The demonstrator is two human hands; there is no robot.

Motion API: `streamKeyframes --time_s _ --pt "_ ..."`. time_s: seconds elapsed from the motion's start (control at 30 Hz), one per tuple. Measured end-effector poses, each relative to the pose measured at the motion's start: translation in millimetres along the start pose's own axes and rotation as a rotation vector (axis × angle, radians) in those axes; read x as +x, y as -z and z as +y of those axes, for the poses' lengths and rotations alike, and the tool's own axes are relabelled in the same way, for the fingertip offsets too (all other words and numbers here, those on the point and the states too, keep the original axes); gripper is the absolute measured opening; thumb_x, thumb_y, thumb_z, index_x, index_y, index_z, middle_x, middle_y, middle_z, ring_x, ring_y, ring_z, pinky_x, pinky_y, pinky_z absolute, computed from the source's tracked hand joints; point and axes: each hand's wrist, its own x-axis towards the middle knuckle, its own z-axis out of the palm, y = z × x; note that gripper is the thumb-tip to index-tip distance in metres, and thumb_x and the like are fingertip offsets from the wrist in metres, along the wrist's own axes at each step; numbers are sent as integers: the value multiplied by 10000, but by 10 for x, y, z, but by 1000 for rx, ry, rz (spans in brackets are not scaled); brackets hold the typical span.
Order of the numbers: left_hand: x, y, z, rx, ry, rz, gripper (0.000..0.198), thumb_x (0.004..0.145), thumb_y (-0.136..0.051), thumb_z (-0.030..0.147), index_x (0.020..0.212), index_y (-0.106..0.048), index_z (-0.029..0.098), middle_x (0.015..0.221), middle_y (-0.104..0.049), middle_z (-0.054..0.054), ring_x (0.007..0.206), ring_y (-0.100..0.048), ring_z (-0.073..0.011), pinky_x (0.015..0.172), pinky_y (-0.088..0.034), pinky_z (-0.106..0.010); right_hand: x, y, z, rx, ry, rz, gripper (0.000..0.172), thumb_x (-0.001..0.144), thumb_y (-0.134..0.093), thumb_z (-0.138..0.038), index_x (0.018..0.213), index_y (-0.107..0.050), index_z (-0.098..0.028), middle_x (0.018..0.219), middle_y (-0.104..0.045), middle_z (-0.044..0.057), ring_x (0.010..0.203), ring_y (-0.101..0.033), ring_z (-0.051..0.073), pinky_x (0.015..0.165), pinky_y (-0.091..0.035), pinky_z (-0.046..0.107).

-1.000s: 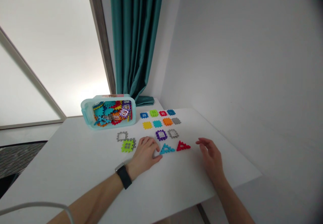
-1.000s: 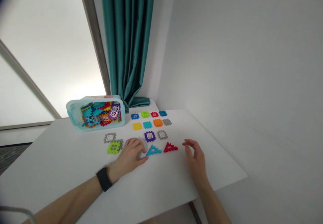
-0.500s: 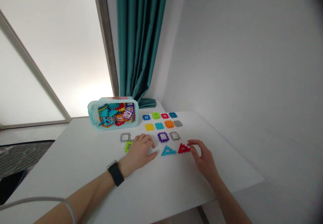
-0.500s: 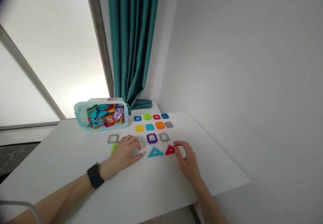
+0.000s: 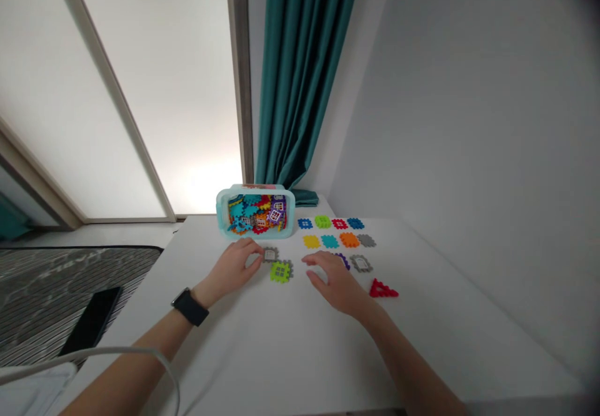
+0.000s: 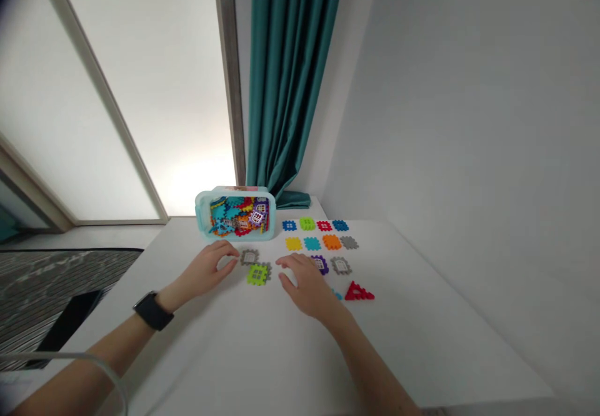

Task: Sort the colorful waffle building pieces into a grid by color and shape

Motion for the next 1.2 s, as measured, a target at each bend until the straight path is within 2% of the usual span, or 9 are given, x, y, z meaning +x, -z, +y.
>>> streamKeyframes --time_s 0.1,0.23,0.33,0.43,0.6,0.9,1.07,1.2 --pt "-150 -75 -148 58 10 -22 121 909 -563 213 977 -662 219 993 -684 -59 954 -643 -234 845 -501 -365 183 -166 -167 -42 57 -213 303 900 -588 -181 1199 -614 -215 1178 -667 86 1124 -599 246 993 -456 399" --pt "-271 -243 -280 58 66 7 141 893 -569 187 994 -664 215 1043 -682 -73 1005 -639 -245 880 -506 -391 375 -370 -256 -114 63 -299 367 883 -615 -185 1248 -589 -220 1230 -630 95 1178 -560 253 1015 -439 390" --pt "-301 -323 -310 19 52 -1 214 895 -561 182 1086 -654 213 1138 -679 -83 1082 -623 -254 931 -500 -415 458 -520 -245 -176 5 -296 382 899 -602 -227 1279 -573 -213 1261 -614 116 1222 -528 274 1017 -433 412" --pt "-320 -353 -302 3 24 -15 290 891 -563 182 1172 -630 219 1200 -671 -83 1141 -603 -259 980 -485 -434 465 -694 -224 -245 -73 -239 408 924 -572 -280 1325 -547 -209 1332 -582 143 1279 -480 307 1029 -413 460" --pt "-344 -379 -310 -13 39 -29 310 886 -569 189 1189 -624 224 1221 -669 -85 1175 -590 -267 995 -488 -446 386 -911 -202 -276 -90 -179 356 969 -496 -291 1313 -568 -235 1356 -587 131 1290 -477 304 1074 -346 504" --pt "-352 -378 -324 23 65 8 349 860 -635 212 1208 -638 236 1333 -633 -97 1232 -567 -269 1023 -482 -457 300 -872 -171 -130 -33 -196 375 928 -541 -217 1299 -576 -257 1351 -588 92 1275 -486 264 1086 -347 483" --pt "-346 -362 -310 27 84 -5 247 857 -693 253 1102 -669 237 1222 -689 -69 1167 -593 -265 972 -492 -440 295 -884 -226 -43 17 -192 359 897 -573 -174 1246 -607 -254 1284 -608 89 1240 -506 269 1067 -375 478" --pt "-333 -349 -296 27 105 -1 241 818 -758 301 1033 -674 232 1134 -700 -59 1102 -606 -259 942 -493 -418 300 -884 -248 -20 25 -190 358 884 -583 -143 1223 -623 -251 1247 -608 89 1217 -520 265 1056 -392 469"
